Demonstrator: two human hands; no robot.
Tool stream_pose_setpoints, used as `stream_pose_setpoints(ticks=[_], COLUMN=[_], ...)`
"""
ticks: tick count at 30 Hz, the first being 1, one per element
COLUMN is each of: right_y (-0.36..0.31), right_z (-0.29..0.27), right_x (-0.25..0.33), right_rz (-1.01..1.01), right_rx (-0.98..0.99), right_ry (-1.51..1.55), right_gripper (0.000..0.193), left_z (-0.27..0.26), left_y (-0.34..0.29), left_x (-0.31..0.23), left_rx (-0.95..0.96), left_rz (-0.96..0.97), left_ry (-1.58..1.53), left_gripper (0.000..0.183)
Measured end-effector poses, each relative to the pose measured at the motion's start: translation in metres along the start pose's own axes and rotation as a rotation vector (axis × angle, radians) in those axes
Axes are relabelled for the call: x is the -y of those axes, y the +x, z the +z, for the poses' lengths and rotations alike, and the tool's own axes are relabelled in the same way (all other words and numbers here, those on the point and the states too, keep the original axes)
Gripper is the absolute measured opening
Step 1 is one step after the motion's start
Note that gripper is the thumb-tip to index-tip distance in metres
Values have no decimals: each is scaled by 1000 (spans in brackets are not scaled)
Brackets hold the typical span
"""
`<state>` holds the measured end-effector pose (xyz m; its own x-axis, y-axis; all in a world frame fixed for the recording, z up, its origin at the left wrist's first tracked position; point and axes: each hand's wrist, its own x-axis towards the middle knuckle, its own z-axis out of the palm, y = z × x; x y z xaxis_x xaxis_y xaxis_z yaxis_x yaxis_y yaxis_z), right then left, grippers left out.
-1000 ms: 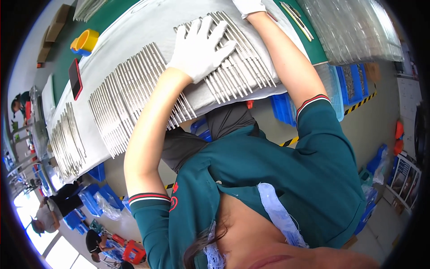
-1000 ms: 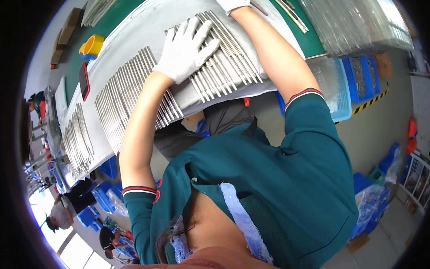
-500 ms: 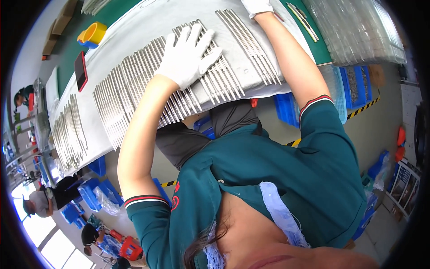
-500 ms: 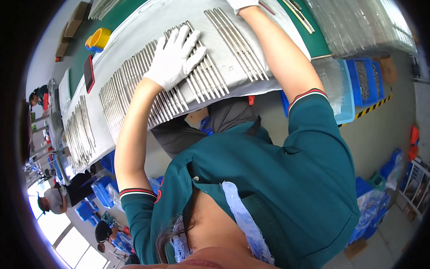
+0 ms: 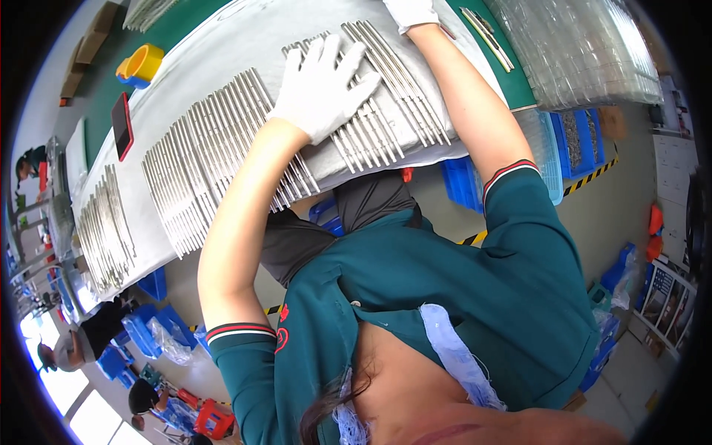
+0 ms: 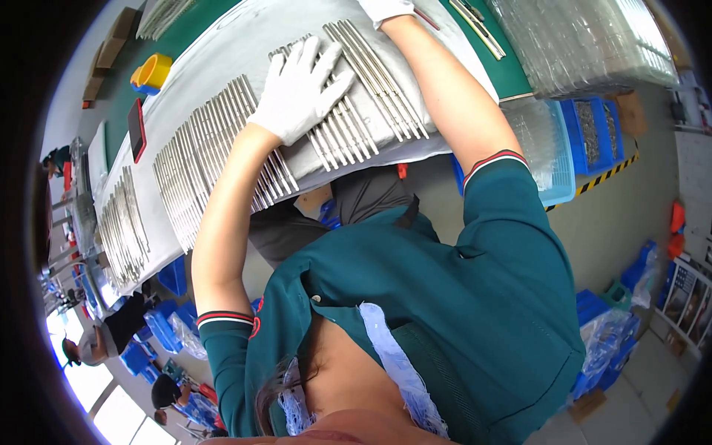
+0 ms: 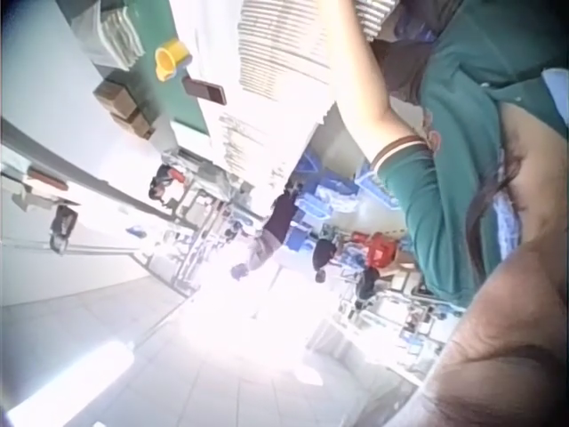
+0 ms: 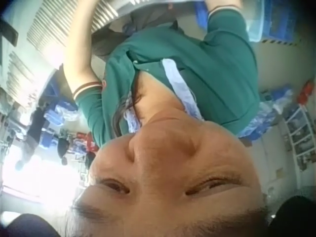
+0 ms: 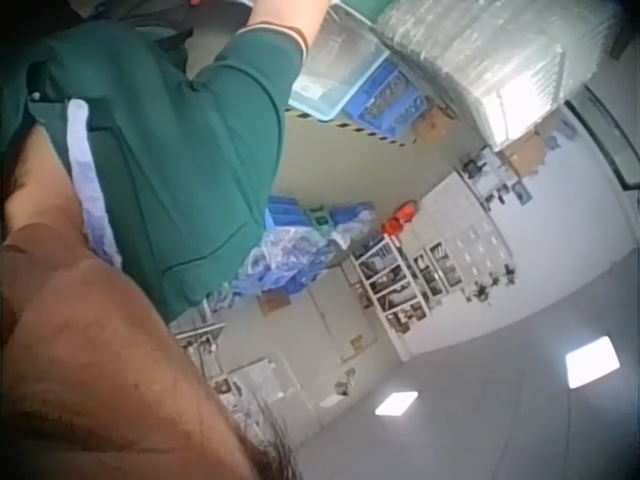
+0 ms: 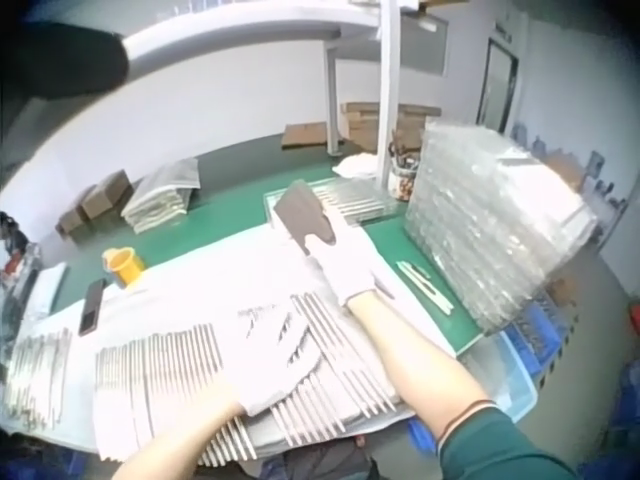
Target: Organizing and inspecting metal rods on a factory workbench using a sanding block.
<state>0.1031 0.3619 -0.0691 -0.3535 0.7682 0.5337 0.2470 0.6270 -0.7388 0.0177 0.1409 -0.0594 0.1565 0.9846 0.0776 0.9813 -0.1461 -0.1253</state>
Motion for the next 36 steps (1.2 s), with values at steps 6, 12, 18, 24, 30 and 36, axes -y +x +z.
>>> stream_pose_setpoints(ticks=[6,12,18,24,30,36], right_y=[4,6,7,10,17,18], right_z=[-5,-4,-8,-3,-3,0], right_x=[2,-4,-3,-23,-38,-39], right_rz=[-40,30,-21,-2,27,8], right_rx=[-11,58,-33,40,40,22], right_ry=[17,316,216,171,199,178], right_gripper=[71,72,65,65,65,64], left_z=[-18,-14,10,6,14,22], left_y=[-15,30,25,-53,-92,-86], left_x=[2,-43,-57,-62,-74,-72], left_rx=[-103,-326,-182,-316,-492,-493], left_rz=[-109,-7,-50,-247,-258,-262], left_ry=[-17,-324,-324,-322,-374,-327], left_gripper=[61,53,65,77,83,78])
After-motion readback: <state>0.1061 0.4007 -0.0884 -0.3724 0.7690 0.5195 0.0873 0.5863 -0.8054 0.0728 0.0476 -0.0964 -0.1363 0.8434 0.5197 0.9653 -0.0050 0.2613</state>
